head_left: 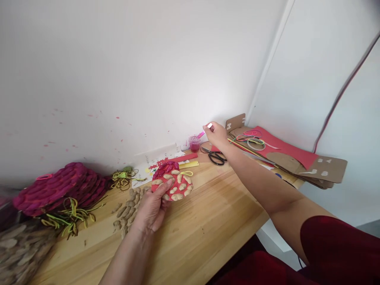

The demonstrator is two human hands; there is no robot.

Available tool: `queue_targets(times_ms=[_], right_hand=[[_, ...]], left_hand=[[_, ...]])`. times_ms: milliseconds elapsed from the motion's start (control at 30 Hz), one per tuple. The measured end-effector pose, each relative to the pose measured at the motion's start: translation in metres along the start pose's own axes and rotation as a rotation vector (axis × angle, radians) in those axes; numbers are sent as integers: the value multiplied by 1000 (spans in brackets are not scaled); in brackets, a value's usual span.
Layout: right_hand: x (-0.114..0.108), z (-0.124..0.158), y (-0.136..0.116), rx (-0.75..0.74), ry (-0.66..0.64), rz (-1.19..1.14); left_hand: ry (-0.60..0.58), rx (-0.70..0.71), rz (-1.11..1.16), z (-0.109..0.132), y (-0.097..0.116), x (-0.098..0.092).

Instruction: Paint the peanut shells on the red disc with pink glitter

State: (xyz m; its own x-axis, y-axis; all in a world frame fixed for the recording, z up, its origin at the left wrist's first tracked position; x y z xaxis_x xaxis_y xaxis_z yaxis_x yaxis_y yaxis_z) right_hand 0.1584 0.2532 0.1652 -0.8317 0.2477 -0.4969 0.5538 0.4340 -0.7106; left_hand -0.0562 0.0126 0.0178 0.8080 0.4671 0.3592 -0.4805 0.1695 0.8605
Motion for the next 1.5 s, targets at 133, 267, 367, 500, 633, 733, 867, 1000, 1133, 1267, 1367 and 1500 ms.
queue_targets(times_ms=[133,267,367,500,633,733,867,1000,1133,1267,1367,1500], right_hand=[[29,-5,4,30,-99,128],[53,-8,12,68,-195,223],[65,-8,17,77,-235,263],[73,-7,19,55,-269,285],[70,-7,16,12,-276,290],[64,-7,11,-15,-261,278],[58,-8,5,-36,-237,231],[42,-8,5,-20,-161,153],[12,4,-6,-26,-33,-22],[-1,42,-40,-88,-54,-678],[4,77,-63,-71,-167,-932],[6,116,-86,-142,-252,-860]], left_hand=[[24,-12,0,-2,-3,-5],[44,-16,-7,-5,-2,-9],[47,-11,-15,-5,-1,-10],[4,-5,-29,-3,1,-6],[-42,2,-50,0,1,1],[-45,13,-77,1,1,3],[-27,69,-138,-3,1,1],[-17,121,-228,-6,2,-1],[-2,170,-288,-1,8,2],[-19,220,-261,5,17,9],[-9,255,-281,8,22,10],[14,286,-322,6,24,7]])
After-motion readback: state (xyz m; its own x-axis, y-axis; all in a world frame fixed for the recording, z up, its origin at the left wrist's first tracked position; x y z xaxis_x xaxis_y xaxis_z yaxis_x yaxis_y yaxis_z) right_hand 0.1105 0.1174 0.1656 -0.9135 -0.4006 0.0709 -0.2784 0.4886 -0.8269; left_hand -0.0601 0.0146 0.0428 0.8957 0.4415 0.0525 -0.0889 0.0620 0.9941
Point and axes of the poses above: each hand's wrist, its own z-axis away from the middle knuckle, its own x-axis out of the palm, y = z × x, the point moved 10 cm from there along -z, towards the middle knuckle, and after that the axes turned 13 degrees about -z, right-handed, at the moved point
